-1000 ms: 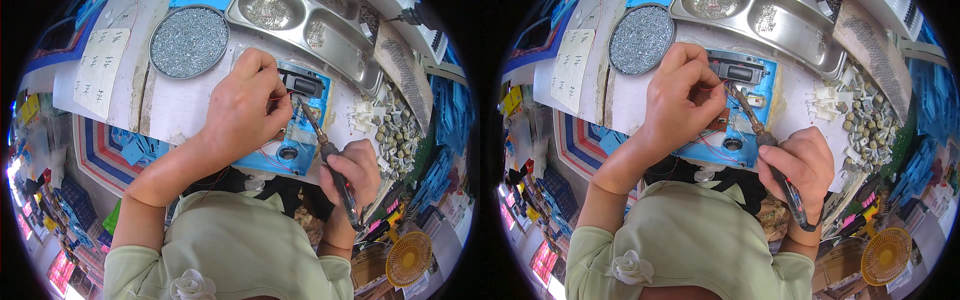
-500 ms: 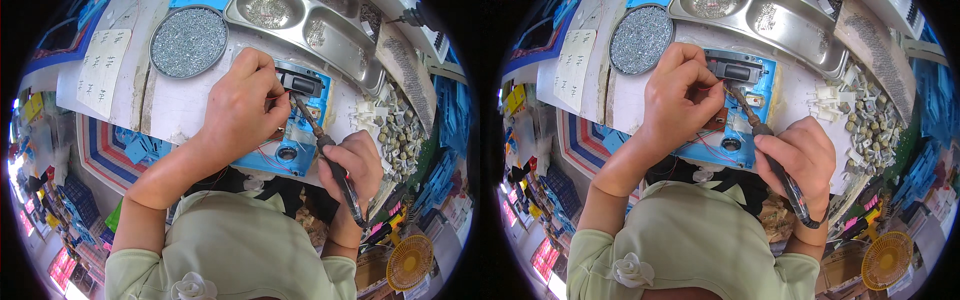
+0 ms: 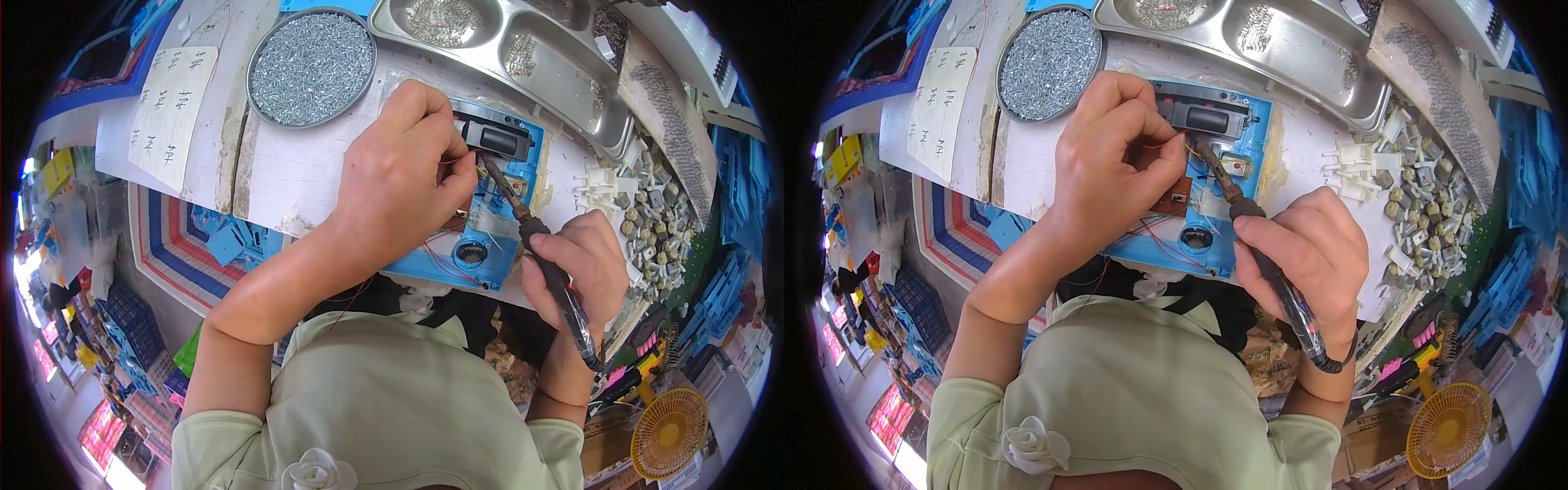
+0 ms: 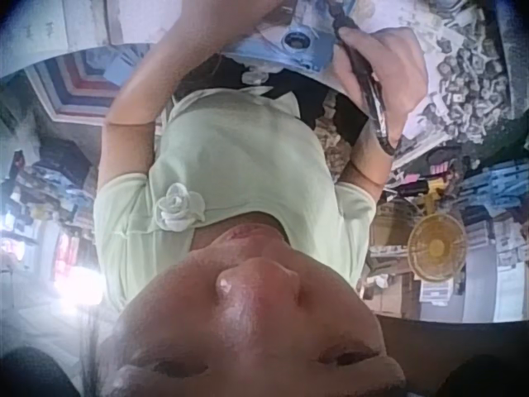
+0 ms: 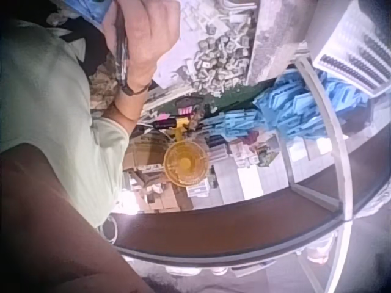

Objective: The recorder is assembling an electronic device by soldering components, installing a speaker and board, and securing the blue plastic housing with screws.

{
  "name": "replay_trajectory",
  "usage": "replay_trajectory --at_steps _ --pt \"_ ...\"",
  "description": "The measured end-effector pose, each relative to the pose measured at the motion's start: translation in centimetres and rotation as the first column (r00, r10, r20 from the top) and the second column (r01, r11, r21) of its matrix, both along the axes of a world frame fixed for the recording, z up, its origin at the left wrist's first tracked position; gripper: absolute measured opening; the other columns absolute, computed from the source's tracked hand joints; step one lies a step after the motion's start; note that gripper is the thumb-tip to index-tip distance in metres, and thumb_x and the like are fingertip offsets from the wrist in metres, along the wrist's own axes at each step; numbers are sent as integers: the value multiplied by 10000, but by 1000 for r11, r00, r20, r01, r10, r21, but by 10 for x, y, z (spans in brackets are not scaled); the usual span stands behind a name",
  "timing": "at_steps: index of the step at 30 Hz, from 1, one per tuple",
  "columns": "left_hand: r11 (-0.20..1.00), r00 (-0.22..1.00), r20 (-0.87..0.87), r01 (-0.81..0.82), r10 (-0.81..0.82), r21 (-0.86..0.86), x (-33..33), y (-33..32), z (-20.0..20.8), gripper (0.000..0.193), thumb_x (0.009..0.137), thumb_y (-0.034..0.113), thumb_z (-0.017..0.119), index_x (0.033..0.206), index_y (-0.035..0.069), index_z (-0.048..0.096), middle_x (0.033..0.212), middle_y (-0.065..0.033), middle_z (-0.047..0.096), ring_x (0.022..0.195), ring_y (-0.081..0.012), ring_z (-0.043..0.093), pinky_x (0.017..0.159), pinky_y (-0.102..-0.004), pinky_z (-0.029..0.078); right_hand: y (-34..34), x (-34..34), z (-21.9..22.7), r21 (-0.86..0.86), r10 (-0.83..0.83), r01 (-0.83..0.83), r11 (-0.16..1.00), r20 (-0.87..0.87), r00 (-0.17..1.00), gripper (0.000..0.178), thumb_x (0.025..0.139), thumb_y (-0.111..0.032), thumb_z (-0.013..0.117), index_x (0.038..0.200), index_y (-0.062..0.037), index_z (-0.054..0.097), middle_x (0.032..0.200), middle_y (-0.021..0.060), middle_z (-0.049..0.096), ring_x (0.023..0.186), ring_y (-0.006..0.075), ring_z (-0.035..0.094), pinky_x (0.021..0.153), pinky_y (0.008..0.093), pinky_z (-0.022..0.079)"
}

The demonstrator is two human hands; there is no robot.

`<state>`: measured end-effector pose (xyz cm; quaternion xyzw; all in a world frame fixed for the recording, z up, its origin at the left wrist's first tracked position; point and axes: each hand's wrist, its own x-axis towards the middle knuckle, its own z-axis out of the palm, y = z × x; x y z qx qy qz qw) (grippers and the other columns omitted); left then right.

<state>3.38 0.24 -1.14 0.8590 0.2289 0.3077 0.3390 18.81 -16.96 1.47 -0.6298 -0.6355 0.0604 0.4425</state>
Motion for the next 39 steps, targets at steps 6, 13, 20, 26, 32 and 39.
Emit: replay_trajectory --at_steps 6,13,20,26,32,39 --pt "999 1000 -25 -13 12 -31 1 -3 3 141 749 -29 785 798 -11 654 926 -94 576 773 -214 614 625 -312 527 0 -1 1 4 -10 10 1000 -2 1000 338 701 -7 821 1019 -63 720 707 55 598 604 237 529 543 329 428" --pt "999 999 -42 -22 20 -45 0 -4 3 128 764 -33 781 800 -13 660 929 -85 577 758 -186 612 606 -294 534 -1 0 0 8 -13 13 1000 -7 1000 333 711 -14 826 1022 -64 718 713 57 613 600 236 534 545 328 436" --pt "999 999 -44 -25 24 -23 0 -4 4 116 773 -32 782 803 -10 673 934 -80 579 742 -165 609 592 -283 531 -2 0 1 4 -27 27 1000 -17 999 332 719 -20 833 1026 -66 718 726 60 635 603 235 556 550 324 451" --pt "999 999 -39 -28 27 -31 0 -4 3 110 774 -29 783 807 -8 680 937 -80 581 742 -164 614 593 -280 534 -6 -1 3 3 -37 37 999 -22 999 339 719 -18 833 1034 -69 718 729 68 643 605 241 561 553 327 455" --pt "999 998 -51 -34 32 -26 0 -5 4 101 779 -30 777 806 -10 682 941 -80 580 749 -162 618 600 -283 540 -17 2 6 -8 -43 43 999 -11 999 369 706 -6 830 1050 -57 708 732 75 648 611 253 569 562 340 466" --pt "998 998 -48 -40 37 -58 0 -6 3 85 789 -35 769 809 -20 688 934 -76 572 754 -152 617 607 -286 545 -24 1 8 -6 -46 46 999 -30 998 375 705 15 822 1055 -35 698 735 88 652 617 263 574 571 345 464"
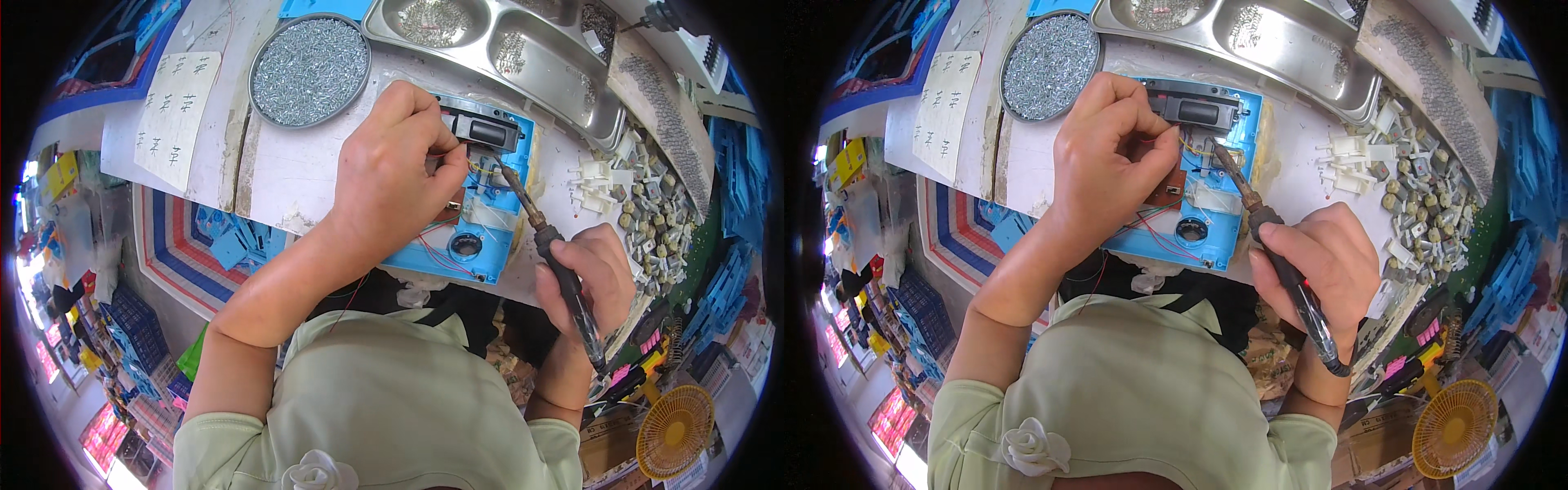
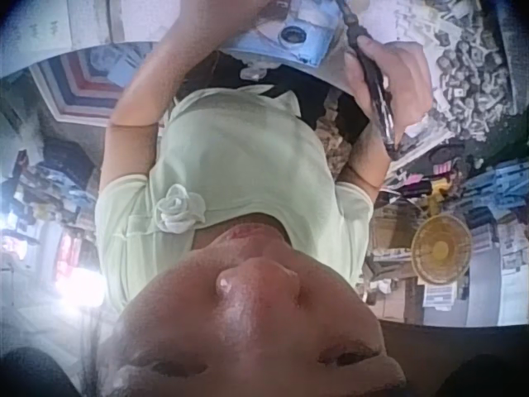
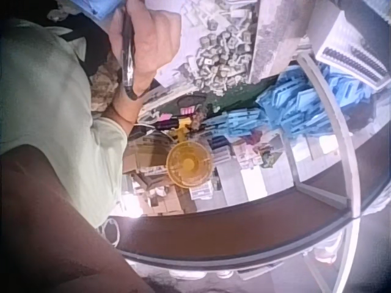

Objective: The recorder is assembling an electronic device by soldering components, installing a speaker and board, and securing the blue plastic housing with screws.

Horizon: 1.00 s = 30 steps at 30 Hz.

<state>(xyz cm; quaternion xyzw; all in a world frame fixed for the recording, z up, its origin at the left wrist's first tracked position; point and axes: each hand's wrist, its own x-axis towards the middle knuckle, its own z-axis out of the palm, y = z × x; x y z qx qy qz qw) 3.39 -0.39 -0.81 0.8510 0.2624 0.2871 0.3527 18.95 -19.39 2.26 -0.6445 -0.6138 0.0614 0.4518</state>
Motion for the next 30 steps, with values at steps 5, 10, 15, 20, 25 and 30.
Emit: replay_trajectory --at_steps 5,10,15,20,25,30 --pt "1000 1000 4 4 -4 11 -1 0 0 79 793 -43 767 810 -23 692 938 -75 570 739 -146 612 600 -271 531 -3 0 3 -6 6 -6 1000 2 1000 376 715 20 822 1065 -22 691 740 95 649 622 266 573 578 350 465" --pt "998 999 37 26 -28 60 -3 2 1 114 791 -33 790 851 -18 694 959 -71 572 709 -137 598 588 -261 511 -6 0 5 1 -17 17 1000 17 1000 372 723 18 821 1067 -16 685 735 104 642 633 269 574 576 350 460" --pt "993 991 -75 108 -111 -35 -23 -2 30 275 764 -2 827 1002 41 696 1063 -87 591 827 -185 663 648 -311 541 -29 8 4 14 -85 85 996 15 996 379 729 18 818 1080 6 674 752 112 650 651 265 576 598 350 456" --pt "803 800 -221 588 -559 99 -6 -2 25 207 783 61 782 970 69 695 1090 -87 630 883 -279 669 742 -384 563 -44 10 -6 31 -183 186 982 -80 980 381 761 32 799 1112 45 652 805 132 668 673 253 585 623 342 457" --pt "822 821 -45 568 -569 -34 2 4 6 124 846 41 741 955 32 681 967 -92 666 839 -260 667 688 -350 539 -50 1 -10 28 -227 232 972 -107 968 394 787 10 803 1147 36 646 841 143 673 681 246 583 629 333 457" --pt "815 859 -73 449 -506 -368 -1 9 15 76 908 18 715 972 -3 679 848 -62 673 693 -133 617 621 -273 491 -32 -35 -22 40 -335 379 925 -385 860 407 837 -65 814 1200 15 648 958 170 697 828 280 660 767 372 530"
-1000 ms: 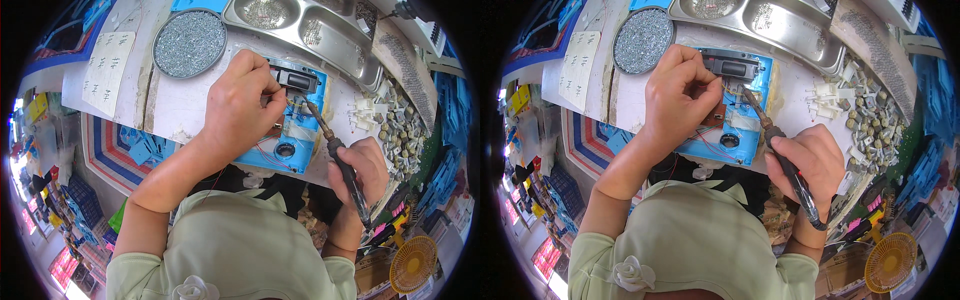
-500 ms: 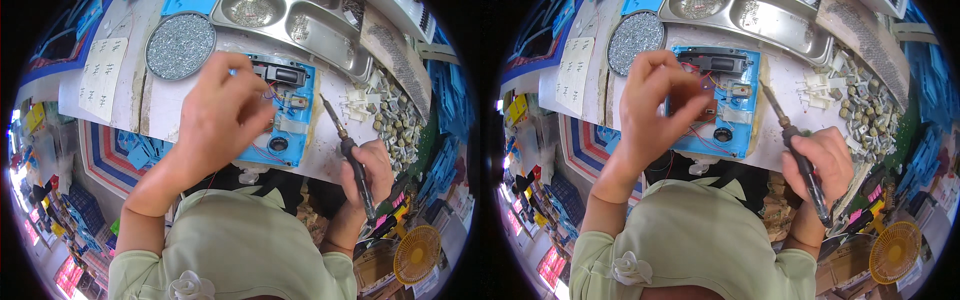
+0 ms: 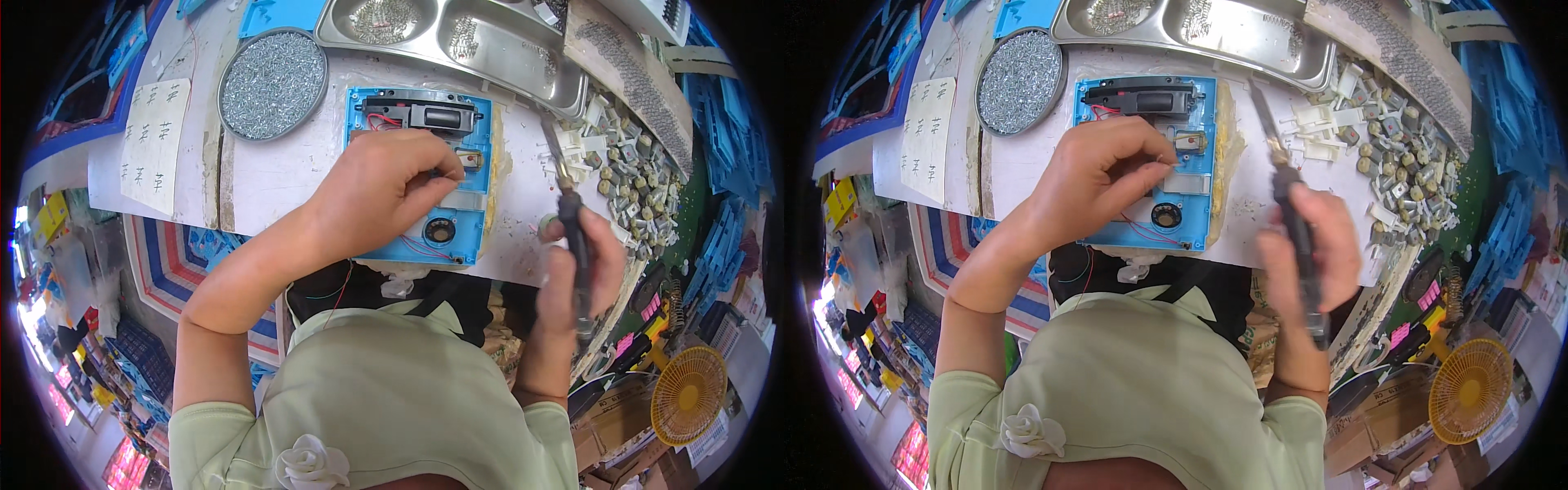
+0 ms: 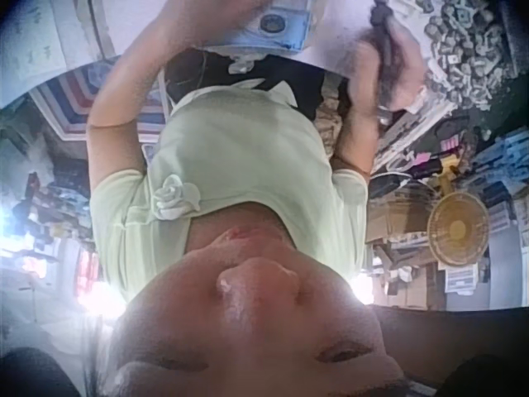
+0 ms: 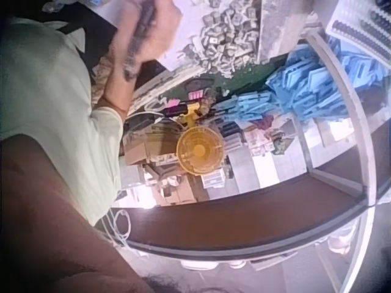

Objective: The recorder is assembling an electronic device by soldering components, installing a speaker and board, and securing the blue plastic housing with screws.

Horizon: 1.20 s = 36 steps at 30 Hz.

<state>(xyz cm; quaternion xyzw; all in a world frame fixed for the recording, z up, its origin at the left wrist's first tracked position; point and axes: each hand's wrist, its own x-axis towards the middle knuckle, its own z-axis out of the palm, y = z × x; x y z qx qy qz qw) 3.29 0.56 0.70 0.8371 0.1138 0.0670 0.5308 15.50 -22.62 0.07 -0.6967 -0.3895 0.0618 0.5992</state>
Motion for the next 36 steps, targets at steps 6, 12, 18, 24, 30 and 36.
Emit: replay_trajectory --at_steps 6,12,18,24,30,36 --pt "988 989 -91 -126 119 -85 -6 -6 1 124 896 17 747 1011 -9 708 824 -54 687 690 -84 616 619 -254 498 29 -45 -17 -102 146 -129 986 181 973 489 805 -109 852 1256 -86 663 1039 142 701 939 281 698 1124 627 403" --pt "997 992 103 -75 72 26 -11 -5 -8 118 860 -3 767 976 -1 750 848 -90 719 740 -168 681 657 -283 529 32 -46 -19 -61 73 -63 996 188 979 471 844 -112 827 1275 -87 637 1034 116 722 933 264 690 1135 639 383" --pt "990 973 226 -78 49 121 -9 -7 -12 136 830 -6 771 964 11 756 860 -111 734 766 -257 697 691 -334 546 29 -47 -19 17 55 -59 998 166 985 471 857 -100 817 1288 -95 627 1042 105 730 939 264 695 1122 628 407" --pt "989 983 179 -67 44 130 -10 -4 -12 120 829 2 771 946 12 747 848 -113 725 764 -267 689 706 -355 542 31 -53 -27 -91 81 -61 994 231 970 524 809 -70 844 1286 -90 628 1065 121 744 986 280 700 1132 628 401" --pt "978 979 176 66 -101 197 -13 -2 -7 105 814 9 761 904 27 712 945 -97 669 852 -273 669 725 -365 538 5 -38 -21 70 -44 36 997 113 993 390 969 -202 715 1301 -59 568 1030 150 725 1010 286 682 1115 631 401" --pt "937 964 110 202 -241 284 -15 5 -3 140 778 2 751 896 46 689 1022 -83 628 878 -287 652 741 -372 540 -37 2 -5 -12 128 -128 992 25 991 386 943 -213 718 1232 2 579 978 138 646 851 248 624 993 541 476"
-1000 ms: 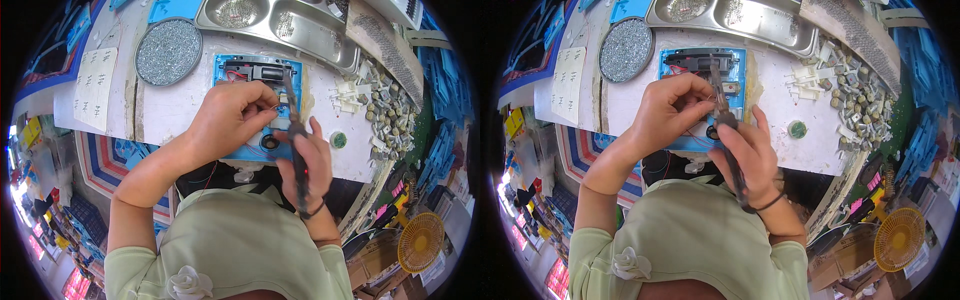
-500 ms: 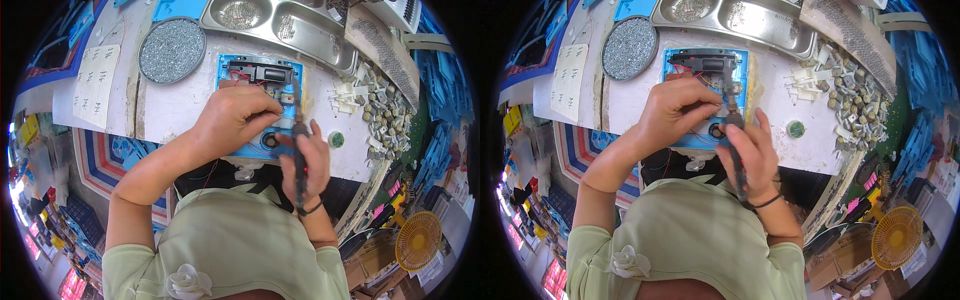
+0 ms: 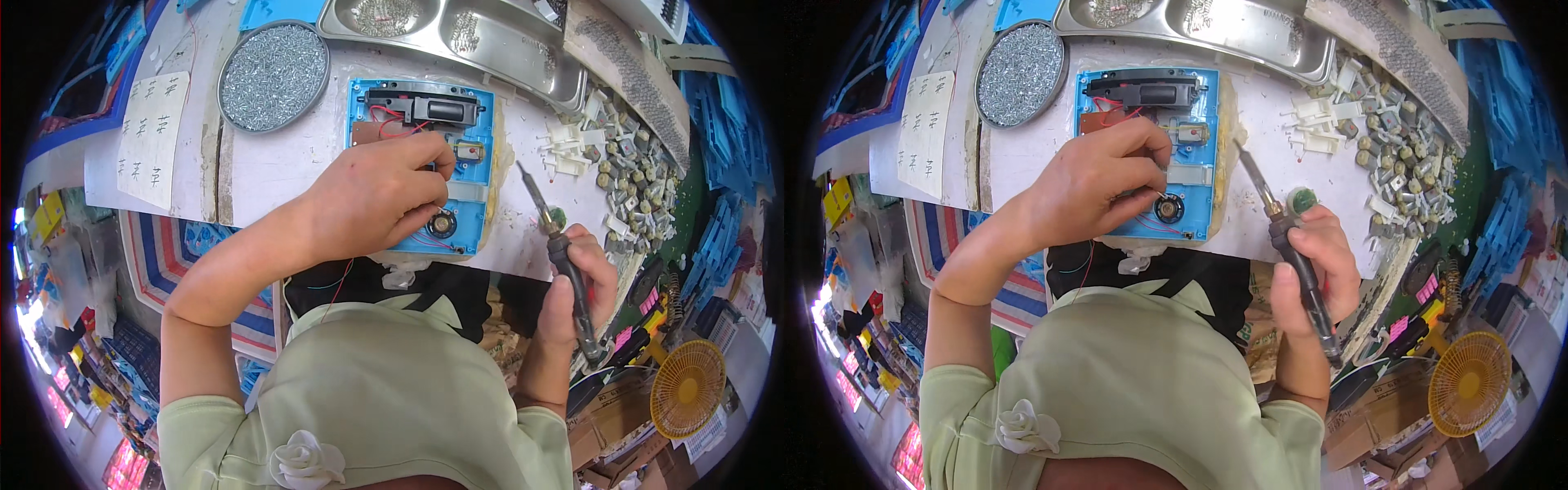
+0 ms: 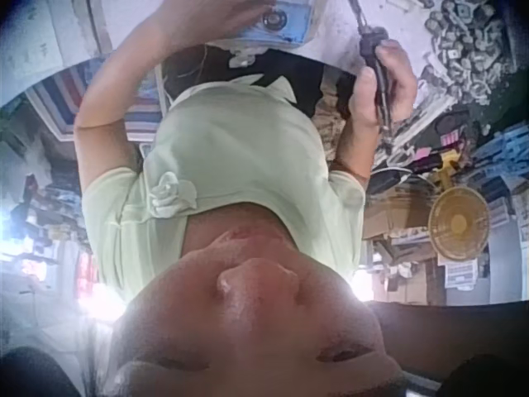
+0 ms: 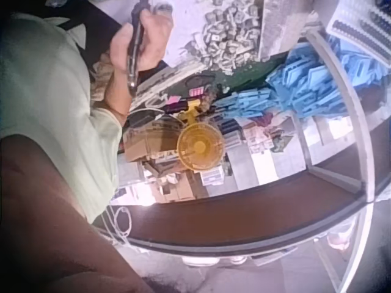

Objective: The recorder is assembling an electronic device by soldering components, installing a speaker and board, and securing the blue plastic housing with screws.

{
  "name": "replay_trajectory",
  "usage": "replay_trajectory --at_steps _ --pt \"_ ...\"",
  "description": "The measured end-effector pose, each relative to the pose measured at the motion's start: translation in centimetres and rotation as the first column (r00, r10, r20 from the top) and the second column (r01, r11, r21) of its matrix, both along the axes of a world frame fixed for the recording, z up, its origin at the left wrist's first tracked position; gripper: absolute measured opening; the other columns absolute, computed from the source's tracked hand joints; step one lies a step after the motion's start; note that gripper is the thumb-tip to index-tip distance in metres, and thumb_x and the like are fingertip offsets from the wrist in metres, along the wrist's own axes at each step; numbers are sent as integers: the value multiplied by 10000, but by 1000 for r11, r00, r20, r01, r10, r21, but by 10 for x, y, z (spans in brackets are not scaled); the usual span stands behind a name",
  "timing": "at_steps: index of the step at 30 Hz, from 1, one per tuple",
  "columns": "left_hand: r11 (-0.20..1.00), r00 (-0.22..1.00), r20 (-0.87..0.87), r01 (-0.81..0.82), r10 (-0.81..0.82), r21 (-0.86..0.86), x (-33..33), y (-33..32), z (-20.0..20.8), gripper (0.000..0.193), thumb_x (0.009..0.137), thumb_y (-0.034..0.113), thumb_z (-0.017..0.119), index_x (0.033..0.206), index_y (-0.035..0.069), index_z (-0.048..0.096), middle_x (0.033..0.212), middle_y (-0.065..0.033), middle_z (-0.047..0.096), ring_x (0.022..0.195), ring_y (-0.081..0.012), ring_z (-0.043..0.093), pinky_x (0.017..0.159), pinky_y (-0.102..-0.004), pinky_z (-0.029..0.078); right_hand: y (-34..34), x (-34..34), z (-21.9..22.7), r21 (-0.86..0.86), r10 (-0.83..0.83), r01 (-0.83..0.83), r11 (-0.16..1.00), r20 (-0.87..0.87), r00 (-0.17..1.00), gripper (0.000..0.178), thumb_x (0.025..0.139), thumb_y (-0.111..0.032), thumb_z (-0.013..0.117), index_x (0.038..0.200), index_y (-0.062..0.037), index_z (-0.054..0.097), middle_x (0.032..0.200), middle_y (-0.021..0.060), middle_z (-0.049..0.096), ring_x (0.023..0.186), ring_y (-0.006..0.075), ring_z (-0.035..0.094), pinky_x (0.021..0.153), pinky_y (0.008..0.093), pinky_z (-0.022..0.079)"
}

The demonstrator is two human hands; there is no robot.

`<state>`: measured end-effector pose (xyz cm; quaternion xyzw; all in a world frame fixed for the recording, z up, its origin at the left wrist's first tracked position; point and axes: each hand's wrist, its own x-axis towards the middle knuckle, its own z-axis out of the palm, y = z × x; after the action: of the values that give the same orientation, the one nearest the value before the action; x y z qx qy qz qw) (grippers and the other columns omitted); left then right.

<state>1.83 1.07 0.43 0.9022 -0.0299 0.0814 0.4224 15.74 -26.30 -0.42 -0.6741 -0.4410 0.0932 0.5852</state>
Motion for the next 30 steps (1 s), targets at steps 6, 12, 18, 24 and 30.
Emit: replay_trajectory --at_steps 6,12,18,24,30 --pt "1000 1000 12 9 -9 -23 -2 4 -2 160 768 6 758 904 52 686 1005 -83 627 881 -285 656 736 -374 544 24 -44 -6 -12 53 -54 998 -34 998 505 838 -74 798 1302 -57 599 1075 148 670 935 272 689 1121 662 394" --pt "1000 999 44 4 -3 -23 -4 4 -6 163 765 13 766 900 54 684 991 -79 631 865 -282 659 720 -372 548 42 -57 -22 -114 31 -3 994 249 968 603 739 -46 859 1287 -84 607 1057 148 701 921 278 694 1129 681 368" --pt "999 998 56 36 -37 16 -1 4 -6 160 770 22 767 895 60 674 995 -69 635 855 -285 661 715 -372 548 39 -47 -10 5 13 -13 1000 130 991 537 795 -69 846 1272 -77 599 1037 159 695 925 288 700 1120 672 386" --pt "1000 994 107 -12 9 21 -1 3 -6 240 757 35 787 963 71 669 987 -76 633 862 -305 660 713 -381 545 38 -53 -22 20 -9 10 1000 -9 1000 483 887 -77 766 1318 -45 551 1056 175 709 956 298 685 1099 621 425" --pt "968 987 159 -76 38 240 -15 -19 6 340 729 164 852 1002 80 669 937 -87 601 823 -292 626 663 -409 495 31 -42 -16 34 -108 108 994 5 994 436 978 -166 699 1355 -33 524 1083 173 695 958 279 688 1091 547 433"
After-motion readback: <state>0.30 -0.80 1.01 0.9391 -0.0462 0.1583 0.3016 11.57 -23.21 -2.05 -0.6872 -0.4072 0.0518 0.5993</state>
